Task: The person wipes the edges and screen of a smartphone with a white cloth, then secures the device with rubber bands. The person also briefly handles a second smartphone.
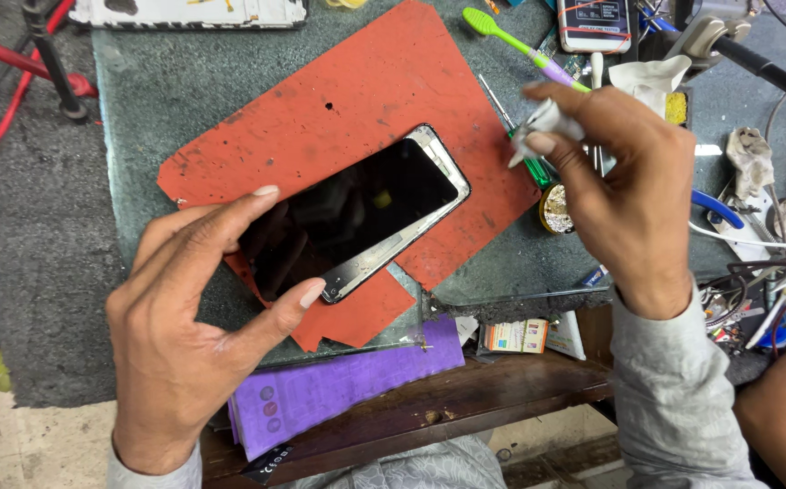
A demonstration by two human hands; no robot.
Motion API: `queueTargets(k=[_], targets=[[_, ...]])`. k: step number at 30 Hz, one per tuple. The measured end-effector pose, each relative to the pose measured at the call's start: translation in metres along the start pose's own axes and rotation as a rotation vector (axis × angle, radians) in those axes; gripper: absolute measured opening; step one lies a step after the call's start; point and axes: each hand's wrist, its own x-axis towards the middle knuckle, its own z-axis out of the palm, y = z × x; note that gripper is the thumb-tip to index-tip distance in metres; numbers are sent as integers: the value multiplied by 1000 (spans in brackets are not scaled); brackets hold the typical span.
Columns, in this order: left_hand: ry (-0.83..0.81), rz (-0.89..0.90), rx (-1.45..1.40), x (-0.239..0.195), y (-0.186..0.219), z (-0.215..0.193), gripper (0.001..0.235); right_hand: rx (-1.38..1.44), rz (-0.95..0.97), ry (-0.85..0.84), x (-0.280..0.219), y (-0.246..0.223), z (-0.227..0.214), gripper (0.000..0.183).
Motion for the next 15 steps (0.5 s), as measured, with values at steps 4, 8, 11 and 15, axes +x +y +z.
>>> queueTargets(k=[4,8,11,15], targets=[[7,22,18,3,13,-2,65,-226,-169,93,-2,-4,-5,34],[10,57,83,1,26,-2,67,163,-28,-11,-9,-6,2,27],[3,68,116,1,32,0,70,462,79,-132,-13,-9,13,39],[-19,57,140,0,37,3,77,424,120,-142,-20,-17,19,48]])
